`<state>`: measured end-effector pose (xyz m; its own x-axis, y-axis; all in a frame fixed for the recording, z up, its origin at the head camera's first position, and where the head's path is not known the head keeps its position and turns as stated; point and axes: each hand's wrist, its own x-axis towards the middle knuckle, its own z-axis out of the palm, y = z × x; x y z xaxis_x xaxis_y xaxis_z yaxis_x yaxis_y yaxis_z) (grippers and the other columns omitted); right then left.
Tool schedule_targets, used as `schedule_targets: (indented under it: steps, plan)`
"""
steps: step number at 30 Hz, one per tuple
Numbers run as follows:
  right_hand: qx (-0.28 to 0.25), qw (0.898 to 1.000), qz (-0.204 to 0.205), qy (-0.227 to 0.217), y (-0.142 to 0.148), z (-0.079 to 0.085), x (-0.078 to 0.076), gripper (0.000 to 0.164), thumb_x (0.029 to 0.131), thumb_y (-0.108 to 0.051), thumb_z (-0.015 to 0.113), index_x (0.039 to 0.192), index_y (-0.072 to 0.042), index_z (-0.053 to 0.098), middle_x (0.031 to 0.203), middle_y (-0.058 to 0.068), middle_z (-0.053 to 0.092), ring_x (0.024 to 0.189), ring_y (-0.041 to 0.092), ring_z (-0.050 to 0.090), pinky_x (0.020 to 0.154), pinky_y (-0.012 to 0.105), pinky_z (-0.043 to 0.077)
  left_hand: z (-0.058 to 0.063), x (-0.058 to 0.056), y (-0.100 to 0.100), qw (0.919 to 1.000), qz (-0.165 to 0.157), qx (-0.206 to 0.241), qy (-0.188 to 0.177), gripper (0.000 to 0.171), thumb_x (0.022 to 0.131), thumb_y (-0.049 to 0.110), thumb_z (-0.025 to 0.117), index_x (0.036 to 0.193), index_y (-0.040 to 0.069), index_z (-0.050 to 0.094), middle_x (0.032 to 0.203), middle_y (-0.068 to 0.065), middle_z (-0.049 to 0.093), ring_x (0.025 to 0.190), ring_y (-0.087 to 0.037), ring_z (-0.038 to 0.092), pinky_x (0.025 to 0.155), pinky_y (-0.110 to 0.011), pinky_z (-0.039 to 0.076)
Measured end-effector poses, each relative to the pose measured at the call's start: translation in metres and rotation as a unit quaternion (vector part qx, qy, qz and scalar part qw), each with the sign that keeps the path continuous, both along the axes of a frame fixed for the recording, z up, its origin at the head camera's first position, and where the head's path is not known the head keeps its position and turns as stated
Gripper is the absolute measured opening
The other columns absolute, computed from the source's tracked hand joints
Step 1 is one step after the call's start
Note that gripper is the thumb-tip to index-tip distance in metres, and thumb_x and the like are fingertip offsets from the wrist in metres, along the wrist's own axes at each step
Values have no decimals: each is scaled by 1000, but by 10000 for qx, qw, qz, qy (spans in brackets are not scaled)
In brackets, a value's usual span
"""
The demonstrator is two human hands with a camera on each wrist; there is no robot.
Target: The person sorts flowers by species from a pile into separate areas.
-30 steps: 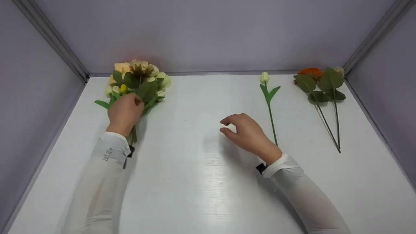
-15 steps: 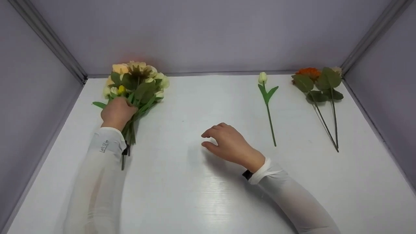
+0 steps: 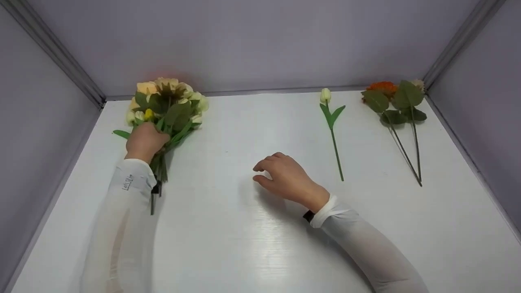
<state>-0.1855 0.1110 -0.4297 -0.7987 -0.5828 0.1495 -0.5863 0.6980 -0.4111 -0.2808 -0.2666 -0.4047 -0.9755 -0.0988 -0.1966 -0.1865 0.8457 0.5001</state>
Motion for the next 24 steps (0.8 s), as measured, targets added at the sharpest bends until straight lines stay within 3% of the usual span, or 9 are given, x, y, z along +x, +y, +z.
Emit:
schedule_targets:
  steps: [6, 9, 13, 17, 21, 24]
  plan:
    - [-29, 9999, -111, -5, 2, -1, -3, 23, 99, -26, 70, 115, -11, 77, 110, -1, 75, 109, 26, 63, 93, 40, 50, 6, 1, 1, 9988, 62, 488, -49, 36, 100, 20, 59, 68, 6, 62, 64, -7, 66, 60, -23, 64, 58, -38, 50]
    - [-59, 9999, -144, -12, 2, -1, -4, 23, 99, -26, 70, 115, -11, 77, 110, -1, 74, 109, 26, 62, 93, 41, 50, 8, 2, 1, 9959, 217, 878, -33, 27, 102, 22, 61, 89, -1, 69, 78, -9, 70, 69, -23, 67, 70, -43, 56]
    - [-108, 9997, -202, -35, 3, 0, -5, 23, 99, -25, 69, 114, -11, 77, 110, 0, 75, 108, 27, 62, 93, 40, 50, 11, 6, 0, 9907, 288, 1323, 158, 32, 103, 24, 61, 116, -4, 68, 92, -13, 71, 78, -23, 68, 83, -50, 57]
    - [-153, 9993, -312, -121, 4, 1, -8, 22, 99, -24, 69, 114, -11, 78, 109, -1, 75, 108, 26, 63, 92, 40, 51, 19, 8, 4, 9856, 227, 1624, 421, 36, 103, 32, 62, 117, -1, 69, 96, -12, 70, 83, -24, 69, 85, -49, 56]
    - [-387, 9974, -524, -315, 6, 2, -10, 19, 100, -21, 68, 113, -12, 79, 110, -3, 75, 108, 23, 64, 92, 38, 52, 27, 9, 21, 9778, 211, 2007, 568, 42, 101, 41, 64, 120, 4, 69, 107, -11, 68, 90, -22, 67, 86, -43, 56]
    - [-756, 9937, -694, -451, 8, 4, -9, 17, 101, -18, 66, 112, -13, 79, 108, -6, 75, 103, 17, 66, 88, 36, 52, 31, 11, 41, 9660, 138, 2490, 682, 41, 100, 41, 67, 121, 6, 69, 111, -12, 67, 92, -22, 67, 86, -37, 57]
